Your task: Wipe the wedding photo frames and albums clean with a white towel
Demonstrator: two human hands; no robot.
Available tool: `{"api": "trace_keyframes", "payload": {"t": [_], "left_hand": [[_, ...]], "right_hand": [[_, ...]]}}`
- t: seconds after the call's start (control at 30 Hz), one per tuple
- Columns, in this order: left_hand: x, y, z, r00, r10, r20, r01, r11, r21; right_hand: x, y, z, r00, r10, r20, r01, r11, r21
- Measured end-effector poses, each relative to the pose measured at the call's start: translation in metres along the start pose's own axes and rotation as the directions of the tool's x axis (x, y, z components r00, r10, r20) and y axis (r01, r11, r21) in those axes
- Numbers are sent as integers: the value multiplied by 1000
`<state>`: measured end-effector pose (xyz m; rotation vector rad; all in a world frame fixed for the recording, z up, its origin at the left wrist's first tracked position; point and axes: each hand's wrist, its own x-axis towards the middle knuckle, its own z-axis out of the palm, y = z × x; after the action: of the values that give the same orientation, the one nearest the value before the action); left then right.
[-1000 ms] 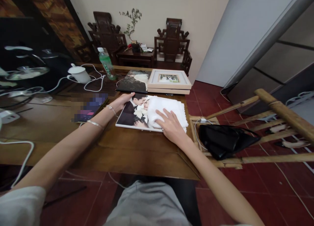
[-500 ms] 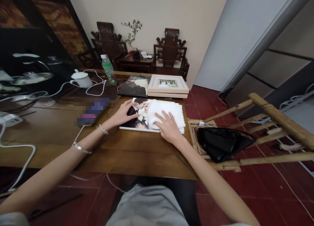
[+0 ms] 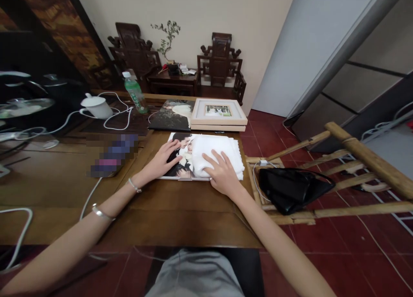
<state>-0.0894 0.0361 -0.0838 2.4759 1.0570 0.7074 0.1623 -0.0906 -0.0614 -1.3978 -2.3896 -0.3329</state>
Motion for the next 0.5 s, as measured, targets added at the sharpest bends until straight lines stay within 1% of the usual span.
{"api": "trace_keyframes", "payload": {"t": [0.2,0.37,0.5], "left_hand": [[-3,2,0,1000,-14,-13,14,1000,-21],[-5,1,-2,999,42,-4,-42,999,11],[-7,2,-3,1000,28,3,-28,1000,11]], "right_hand": [[1,-1,0,1000,14,20,-15,999,29],[1,-1,1,999,42,33,-44,995,88],[0,0,2,998,54,23,-56,992,115]]}}
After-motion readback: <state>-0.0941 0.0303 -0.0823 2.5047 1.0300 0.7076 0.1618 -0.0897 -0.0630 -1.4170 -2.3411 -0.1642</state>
